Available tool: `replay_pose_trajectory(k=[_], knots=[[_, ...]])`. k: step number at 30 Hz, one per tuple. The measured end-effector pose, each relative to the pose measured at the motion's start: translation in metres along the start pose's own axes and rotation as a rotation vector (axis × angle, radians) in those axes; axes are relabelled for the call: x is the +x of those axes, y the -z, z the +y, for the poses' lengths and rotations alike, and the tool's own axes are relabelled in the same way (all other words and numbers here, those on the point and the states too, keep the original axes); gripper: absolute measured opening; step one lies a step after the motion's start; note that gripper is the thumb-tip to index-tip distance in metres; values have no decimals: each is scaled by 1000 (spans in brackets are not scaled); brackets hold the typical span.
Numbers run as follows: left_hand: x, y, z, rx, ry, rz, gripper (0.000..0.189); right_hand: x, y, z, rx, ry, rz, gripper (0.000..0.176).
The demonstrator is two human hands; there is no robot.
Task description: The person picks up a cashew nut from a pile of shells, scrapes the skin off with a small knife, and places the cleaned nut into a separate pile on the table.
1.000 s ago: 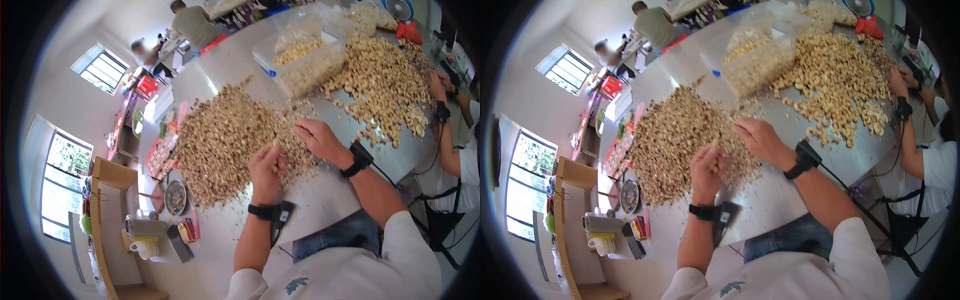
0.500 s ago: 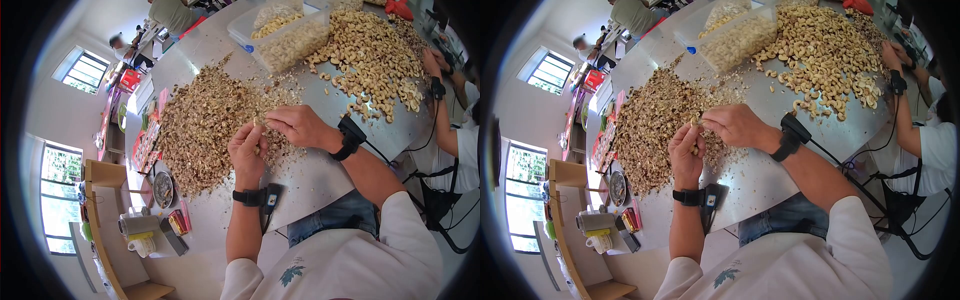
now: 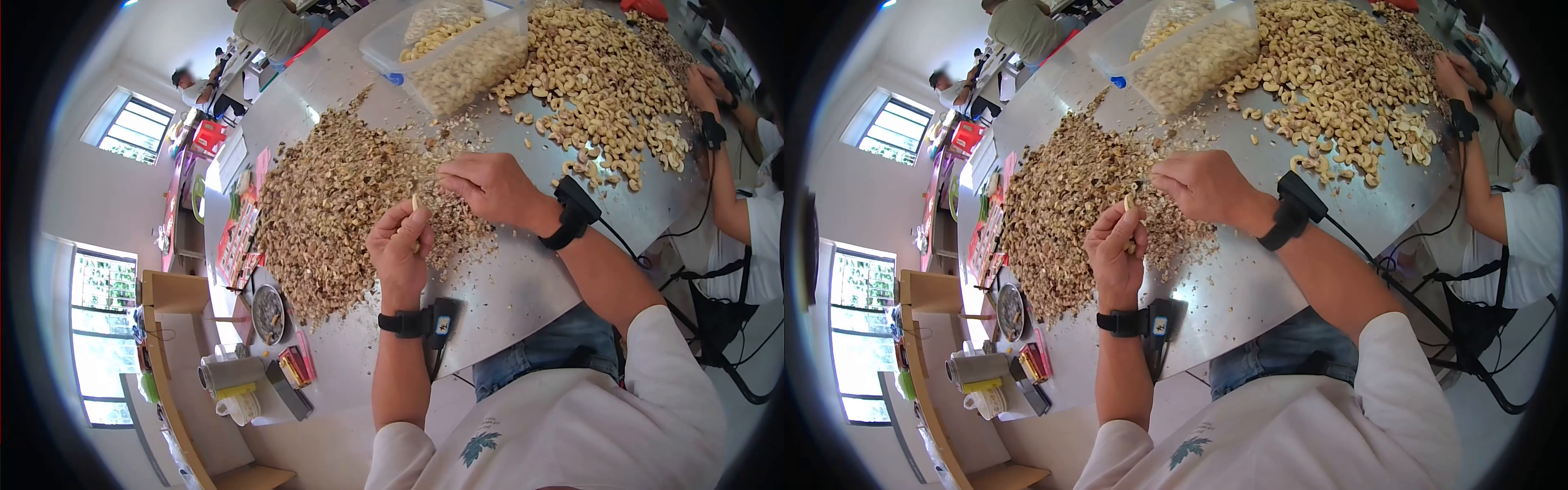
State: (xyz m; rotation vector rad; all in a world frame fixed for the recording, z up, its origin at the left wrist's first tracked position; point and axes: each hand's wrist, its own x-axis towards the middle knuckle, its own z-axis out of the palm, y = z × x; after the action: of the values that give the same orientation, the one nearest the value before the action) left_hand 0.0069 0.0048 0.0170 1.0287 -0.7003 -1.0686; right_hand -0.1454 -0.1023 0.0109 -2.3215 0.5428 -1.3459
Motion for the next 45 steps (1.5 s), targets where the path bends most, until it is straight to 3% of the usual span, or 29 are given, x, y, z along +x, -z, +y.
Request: replay_pose_trajectory(k=[7,18,22,32,37,45], knots=[[1,2,-3,-41,3,26,12,3,6,-16,127,-69,-143,10],[0,0,-2,-32,-17,-41,13,2,4,-4,130,42,6,12],[1,2,-4,-63,-24,-21,13,4,10,-12,184,11,-124,12],[-1,0,-1,-82,4,-67,11,4,9,-4,101,-3,-18,11],[0,1,-3,-104,-1,-70,10,5,11,-12,246,-62,-146,10],[0,4,-4,-172,10,-104,9,4,8,-12,217,52,-107,11]])
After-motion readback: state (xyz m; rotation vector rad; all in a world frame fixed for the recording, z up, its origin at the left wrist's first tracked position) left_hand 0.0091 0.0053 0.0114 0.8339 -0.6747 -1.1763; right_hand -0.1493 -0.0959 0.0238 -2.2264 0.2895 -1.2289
